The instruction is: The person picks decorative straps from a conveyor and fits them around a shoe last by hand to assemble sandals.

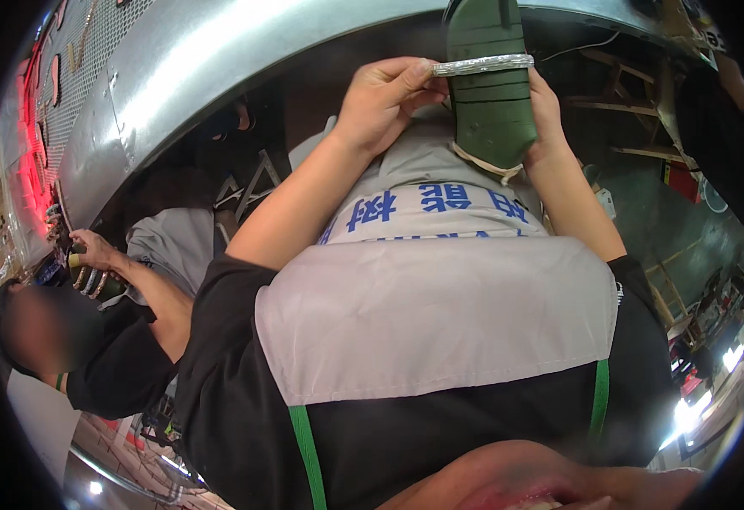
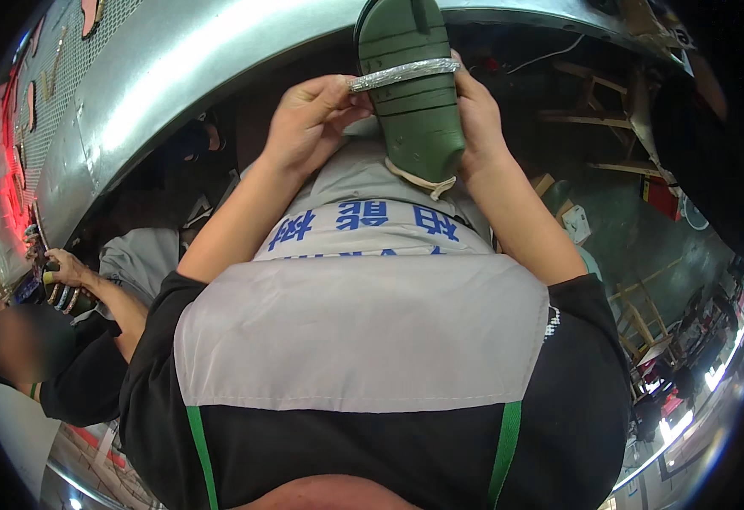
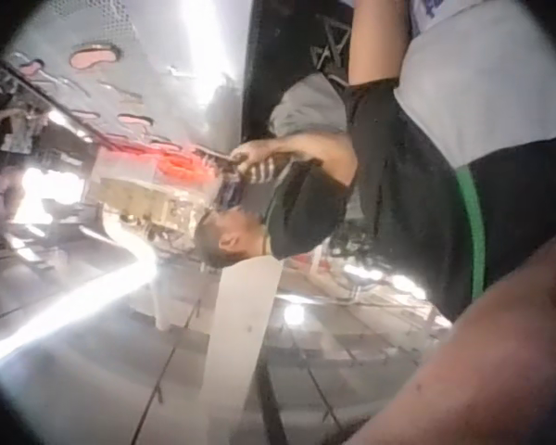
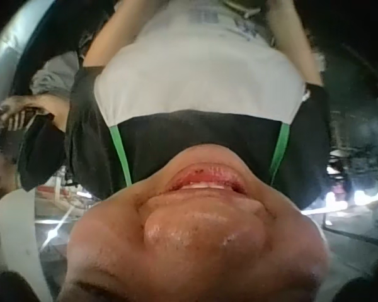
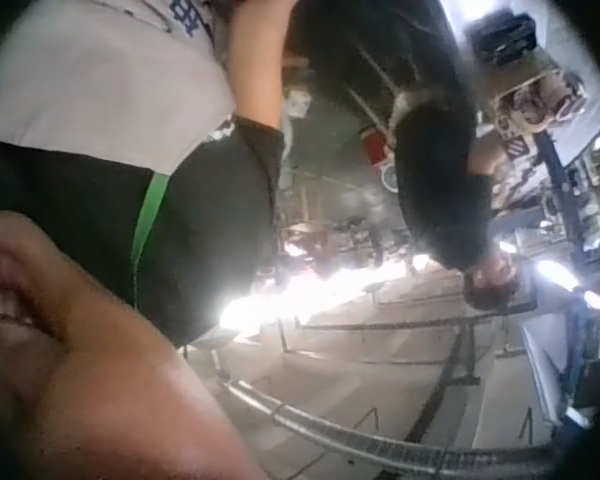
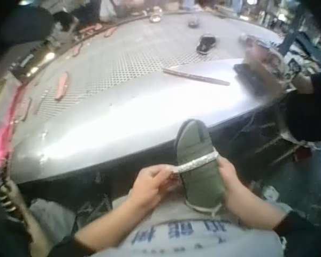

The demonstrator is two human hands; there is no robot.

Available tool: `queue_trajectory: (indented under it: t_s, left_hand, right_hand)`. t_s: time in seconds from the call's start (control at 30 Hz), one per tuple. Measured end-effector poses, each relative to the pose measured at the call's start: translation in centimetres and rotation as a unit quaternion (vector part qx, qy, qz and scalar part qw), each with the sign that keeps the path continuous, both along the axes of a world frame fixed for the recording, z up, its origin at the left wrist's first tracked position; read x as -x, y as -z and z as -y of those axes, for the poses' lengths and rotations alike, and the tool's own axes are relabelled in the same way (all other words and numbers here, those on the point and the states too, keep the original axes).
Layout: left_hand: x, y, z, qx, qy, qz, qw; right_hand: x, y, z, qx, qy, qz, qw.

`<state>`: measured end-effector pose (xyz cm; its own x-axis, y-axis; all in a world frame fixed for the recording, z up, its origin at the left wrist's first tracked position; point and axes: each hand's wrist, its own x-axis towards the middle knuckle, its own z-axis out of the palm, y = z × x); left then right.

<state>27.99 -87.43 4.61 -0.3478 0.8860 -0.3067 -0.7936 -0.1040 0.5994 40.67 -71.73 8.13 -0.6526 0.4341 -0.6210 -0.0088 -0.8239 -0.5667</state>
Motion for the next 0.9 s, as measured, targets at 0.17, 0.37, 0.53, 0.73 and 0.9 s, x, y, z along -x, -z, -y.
queue_trajectory:
  t_s: [0.17,0.37,0.53,0.73,0.9]
  left_hand:
    - [-1.5,-8.6,-0.7,0.046,-0.064,-0.258,0.963]
    - [-0.3,-8.1,0.1,0.035,0.029,-0.161,0.986]
    - [-1.9,-5.6,-2.0,-0.010,0.130,-0.056,0.990]
    - [2.5,-8.7,-1.3,-0.249,0.080,-0.153,0.953]
    - [5.2,-6.1,-0.9,-0.184,0.006,-0.190,0.964]
  right_hand:
    - [-1.5,-1.1,0.6,-0.065,-0.166,-0.150,0.972]
    - [-1.0,-3.0,1.9,-0.003,-0.068,0.043,0.997]
    - [-0.3,-3.8,2.1,-0.046,-0.104,-0.102,0.988]
    - [0.8,-5.4,3.0,0.002,-0.017,-0.024,1.000]
    - [-0.9,-8.8,2.4,-0.211,-0.063,-0.084,0.972]
